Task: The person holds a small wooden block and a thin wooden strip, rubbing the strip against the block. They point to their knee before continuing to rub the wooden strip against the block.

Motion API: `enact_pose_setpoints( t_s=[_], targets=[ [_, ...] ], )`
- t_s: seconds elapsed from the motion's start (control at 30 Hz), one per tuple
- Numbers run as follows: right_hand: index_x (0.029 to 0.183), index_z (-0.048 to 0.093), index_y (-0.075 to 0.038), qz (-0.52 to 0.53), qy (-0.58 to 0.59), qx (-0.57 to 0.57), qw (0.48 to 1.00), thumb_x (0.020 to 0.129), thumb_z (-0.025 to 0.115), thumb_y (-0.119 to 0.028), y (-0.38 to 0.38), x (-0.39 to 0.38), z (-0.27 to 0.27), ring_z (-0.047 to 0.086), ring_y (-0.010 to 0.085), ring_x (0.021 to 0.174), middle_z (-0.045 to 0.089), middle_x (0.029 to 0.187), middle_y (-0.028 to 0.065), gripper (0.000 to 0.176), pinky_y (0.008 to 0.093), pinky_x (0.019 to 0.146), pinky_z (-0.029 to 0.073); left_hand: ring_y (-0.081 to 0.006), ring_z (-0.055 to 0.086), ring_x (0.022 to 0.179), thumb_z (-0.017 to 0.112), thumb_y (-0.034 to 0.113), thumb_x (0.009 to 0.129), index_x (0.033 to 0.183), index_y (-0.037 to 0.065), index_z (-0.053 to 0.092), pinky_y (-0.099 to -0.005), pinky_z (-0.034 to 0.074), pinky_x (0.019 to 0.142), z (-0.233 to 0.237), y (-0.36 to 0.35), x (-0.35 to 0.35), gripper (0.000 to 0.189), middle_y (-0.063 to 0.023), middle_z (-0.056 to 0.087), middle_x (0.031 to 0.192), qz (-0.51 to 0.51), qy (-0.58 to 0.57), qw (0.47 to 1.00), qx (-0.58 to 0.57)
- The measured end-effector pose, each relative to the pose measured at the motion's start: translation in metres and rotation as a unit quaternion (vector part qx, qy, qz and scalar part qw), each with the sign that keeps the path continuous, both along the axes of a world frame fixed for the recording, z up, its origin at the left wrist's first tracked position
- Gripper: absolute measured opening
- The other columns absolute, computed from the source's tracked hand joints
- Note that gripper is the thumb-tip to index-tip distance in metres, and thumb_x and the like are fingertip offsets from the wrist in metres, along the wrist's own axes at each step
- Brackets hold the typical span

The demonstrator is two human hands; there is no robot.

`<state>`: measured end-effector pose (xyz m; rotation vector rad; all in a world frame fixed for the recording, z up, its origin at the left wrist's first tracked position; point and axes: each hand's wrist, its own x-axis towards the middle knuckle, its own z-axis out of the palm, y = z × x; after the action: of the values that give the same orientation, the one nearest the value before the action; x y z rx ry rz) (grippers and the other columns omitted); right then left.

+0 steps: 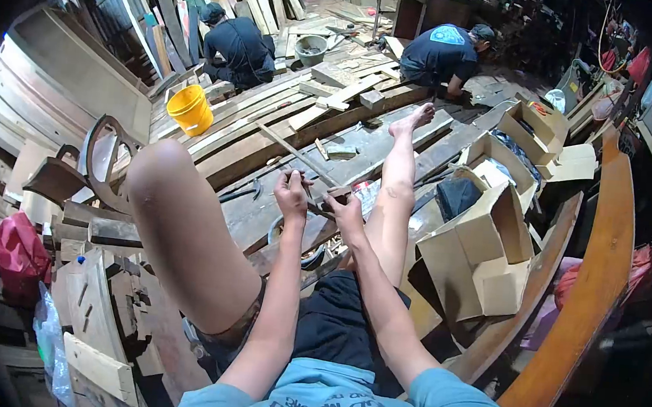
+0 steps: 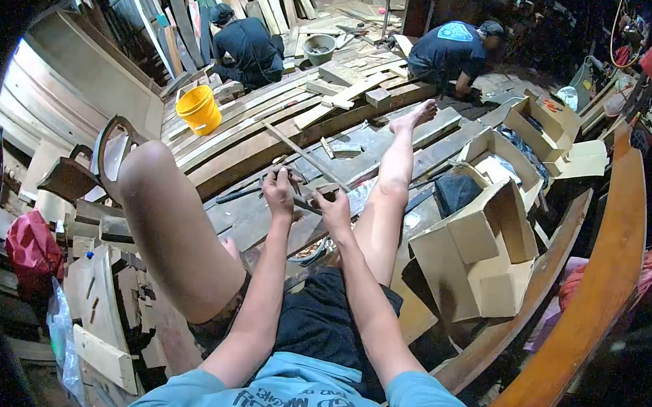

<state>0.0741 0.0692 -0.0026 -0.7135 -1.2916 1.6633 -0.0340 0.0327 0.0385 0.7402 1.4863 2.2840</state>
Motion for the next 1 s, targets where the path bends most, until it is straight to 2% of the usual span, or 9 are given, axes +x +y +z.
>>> enact_pose_setpoints(
  t_s=[0.2, 0.27, 0.3, 0.47, 0.57, 0.73, 0.87, 0.93, 1.0],
  targets=[
    [0.084, 0.058, 0.002, 0.007, 0.033, -0.034, 0.999, 0.075, 0.062, -0.006, 0.001, 0.001, 0.008, 0.054, 0.0105, 0.066, 0.061, 0.075, 0.0052, 0.012, 0.0248, 0.062, 0.044, -0.0124, 0.054, 0.058, 0.047, 0.017, 0.084, 0.079, 0.000, 0.055, -0.0235, 0.042, 0.053, -0.002, 0.002, -0.003, 0.020, -0.0062, 0.056, 0.068, 0.003, -0.026, 1.000, -0.016],
    [0.082, 0.059, 0.001, -0.007, 0.015, -0.023, 1.000, 0.075, 0.062, -0.005, -0.003, -0.001, 0.005, 0.053, 0.0105, 0.065, 0.061, 0.074, 0.0049, 0.010, 0.0250, 0.061, 0.043, -0.0126, 0.053, 0.058, 0.047, 0.017, 0.085, 0.079, 0.000, 0.055, -0.0238, 0.042, 0.054, -0.006, 0.001, -0.004, 0.020, -0.0066, 0.056, 0.067, 0.009, 0.011, 1.000, -0.014],
    [0.079, 0.059, -0.001, -0.039, -0.050, 0.006, 0.998, 0.075, 0.062, -0.005, -0.002, 0.000, 0.003, 0.052, 0.0103, 0.064, 0.060, 0.073, 0.0041, 0.007, 0.0244, 0.061, 0.043, -0.0129, 0.053, 0.058, 0.047, 0.018, 0.085, 0.078, 0.000, 0.055, -0.0243, 0.043, 0.055, -0.006, 0.000, -0.005, 0.020, -0.0069, 0.056, 0.067, 0.015, 0.030, 0.999, -0.031],
    [0.083, 0.055, -0.001, -0.001, 0.024, -0.014, 1.000, 0.076, 0.062, -0.007, 0.006, -0.007, -0.001, 0.053, 0.0093, 0.064, 0.056, 0.071, 0.0028, 0.011, 0.0226, 0.058, 0.043, -0.0132, 0.053, 0.056, 0.046, 0.014, 0.085, 0.079, -0.001, 0.055, -0.0246, 0.044, 0.055, 0.000, 0.001, -0.002, 0.018, -0.0058, 0.055, 0.062, -0.005, -0.013, 1.000, -0.002],
    [0.086, 0.056, 0.000, -0.052, -0.099, 0.022, 0.994, 0.074, 0.064, -0.006, 0.008, -0.006, -0.016, 0.052, 0.0093, 0.064, 0.057, 0.071, 0.0037, 0.015, 0.0229, 0.058, 0.042, -0.0142, 0.053, 0.056, 0.046, 0.013, 0.085, 0.079, -0.002, 0.054, -0.0261, 0.045, 0.056, 0.000, -0.002, -0.001, 0.018, -0.0069, 0.055, 0.062, 0.002, 0.005, 1.000, -0.023],
    [0.084, 0.057, 0.001, 0.004, -0.113, 0.110, 0.988, 0.075, 0.061, -0.005, 0.010, -0.001, -0.009, 0.052, 0.0101, 0.061, 0.058, 0.070, 0.0039, 0.012, 0.0231, 0.058, 0.042, -0.0145, 0.053, 0.055, 0.046, 0.014, 0.085, 0.079, -0.002, 0.053, -0.0259, 0.044, 0.055, -0.001, 0.000, -0.002, 0.018, -0.0070, 0.054, 0.063, 0.001, -0.012, 1.000, -0.009],
    [0.086, 0.059, -0.001, -0.038, -0.083, -0.013, 0.996, 0.077, 0.059, -0.007, 0.010, 0.002, -0.001, 0.055, 0.0102, 0.063, 0.058, 0.071, 0.0032, 0.011, 0.0226, 0.058, 0.044, -0.0115, 0.054, 0.056, 0.047, 0.015, 0.085, 0.079, 0.000, 0.054, -0.0227, 0.040, 0.050, 0.003, 0.003, 0.007, 0.018, -0.0048, 0.055, 0.063, -0.031, -0.006, 0.999, -0.004],
    [0.087, 0.060, -0.001, -0.024, 0.023, -0.052, 0.998, 0.078, 0.058, -0.009, 0.008, 0.000, 0.007, 0.054, 0.0095, 0.061, 0.058, 0.071, 0.0023, 0.013, 0.0218, 0.057, 0.043, -0.0115, 0.054, 0.055, 0.048, 0.014, 0.084, 0.078, 0.000, 0.055, -0.0226, 0.040, 0.050, 0.011, 0.001, 0.014, 0.017, -0.0040, 0.054, 0.064, -0.043, 0.002, 0.999, -0.027],
    [0.079, 0.058, 0.001, -0.032, 0.063, -0.091, 0.993, 0.077, 0.059, -0.009, -0.001, 0.001, 0.018, 0.052, 0.0086, 0.059, 0.056, 0.068, 0.0030, 0.010, 0.0227, 0.053, 0.041, -0.0116, 0.054, 0.055, 0.049, 0.015, 0.084, 0.077, 0.000, 0.055, -0.0225, 0.040, 0.050, 0.009, 0.002, 0.011, 0.018, -0.0038, 0.054, 0.064, -0.054, 0.009, 0.998, -0.016]
  ],
)
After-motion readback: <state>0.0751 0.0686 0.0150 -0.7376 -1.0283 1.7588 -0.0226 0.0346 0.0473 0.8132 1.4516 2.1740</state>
